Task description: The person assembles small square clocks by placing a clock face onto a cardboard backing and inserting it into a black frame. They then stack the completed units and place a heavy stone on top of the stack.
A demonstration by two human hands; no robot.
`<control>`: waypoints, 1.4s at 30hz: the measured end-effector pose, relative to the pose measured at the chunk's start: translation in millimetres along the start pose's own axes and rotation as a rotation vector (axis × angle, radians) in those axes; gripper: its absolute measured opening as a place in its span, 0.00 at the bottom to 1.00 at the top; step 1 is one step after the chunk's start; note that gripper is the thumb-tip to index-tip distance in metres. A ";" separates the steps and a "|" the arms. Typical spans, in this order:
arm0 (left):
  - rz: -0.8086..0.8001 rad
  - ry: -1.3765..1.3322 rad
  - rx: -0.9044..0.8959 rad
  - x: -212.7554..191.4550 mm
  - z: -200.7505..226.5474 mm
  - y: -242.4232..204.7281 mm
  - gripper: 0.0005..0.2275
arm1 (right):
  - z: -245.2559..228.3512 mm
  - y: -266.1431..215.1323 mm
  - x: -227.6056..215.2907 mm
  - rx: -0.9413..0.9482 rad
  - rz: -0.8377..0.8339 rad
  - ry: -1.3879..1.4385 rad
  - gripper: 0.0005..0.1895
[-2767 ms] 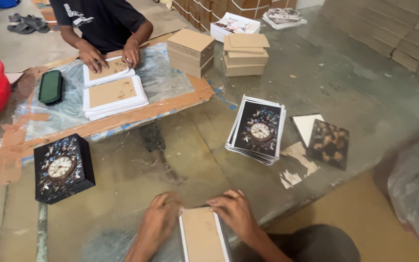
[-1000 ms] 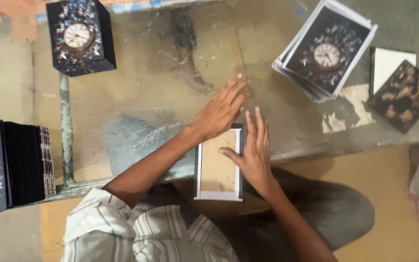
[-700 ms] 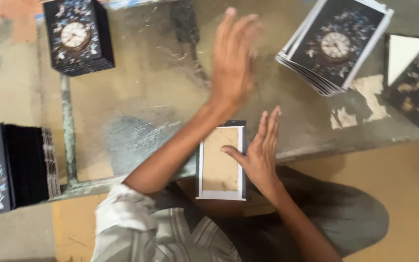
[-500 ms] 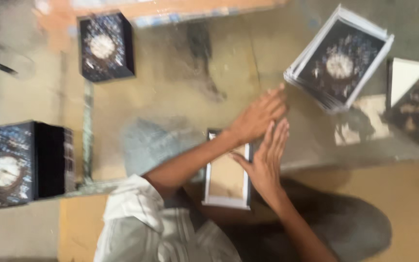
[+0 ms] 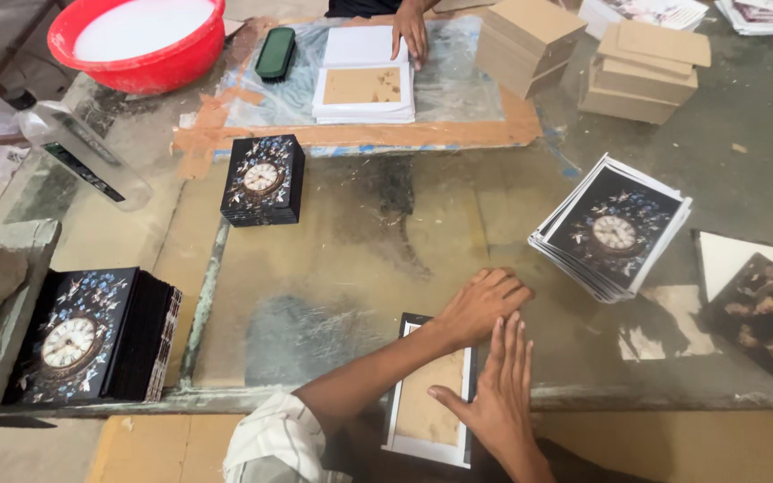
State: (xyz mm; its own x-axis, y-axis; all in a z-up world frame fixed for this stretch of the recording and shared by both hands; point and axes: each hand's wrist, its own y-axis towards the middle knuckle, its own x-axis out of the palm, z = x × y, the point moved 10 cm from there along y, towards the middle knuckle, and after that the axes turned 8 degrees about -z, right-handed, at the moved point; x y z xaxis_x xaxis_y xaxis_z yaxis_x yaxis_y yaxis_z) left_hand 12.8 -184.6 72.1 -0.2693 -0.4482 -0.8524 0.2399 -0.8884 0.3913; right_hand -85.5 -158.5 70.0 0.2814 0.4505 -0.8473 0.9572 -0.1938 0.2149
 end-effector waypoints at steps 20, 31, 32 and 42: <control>-0.185 -0.133 -0.375 -35.2 -30.6 -46.0 0.15 | 6.1 -6.5 0.7 0.023 0.086 -0.009 0.74; -0.110 -0.482 -0.269 -88.2 -51.9 -51.2 0.15 | 20.7 -5.7 -26.0 -0.003 0.333 -0.062 0.70; 0.087 -0.570 -0.263 -115.2 -56.7 -57.3 0.13 | 28.3 -9.8 -35.4 0.032 0.398 0.002 0.68; 0.168 -1.242 -0.575 -112.8 -43.8 -132.4 0.12 | 86.3 16.3 23.1 0.326 -0.071 1.385 0.34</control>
State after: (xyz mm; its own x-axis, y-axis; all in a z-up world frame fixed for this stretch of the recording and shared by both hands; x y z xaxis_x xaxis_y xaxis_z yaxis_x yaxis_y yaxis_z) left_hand 52.3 -12.1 101.2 -0.7739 -0.6085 0.1754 0.6184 -0.7858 0.0023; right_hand -69.2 -226.5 12.0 0.2535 0.9055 0.3404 0.9673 -0.2378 -0.0877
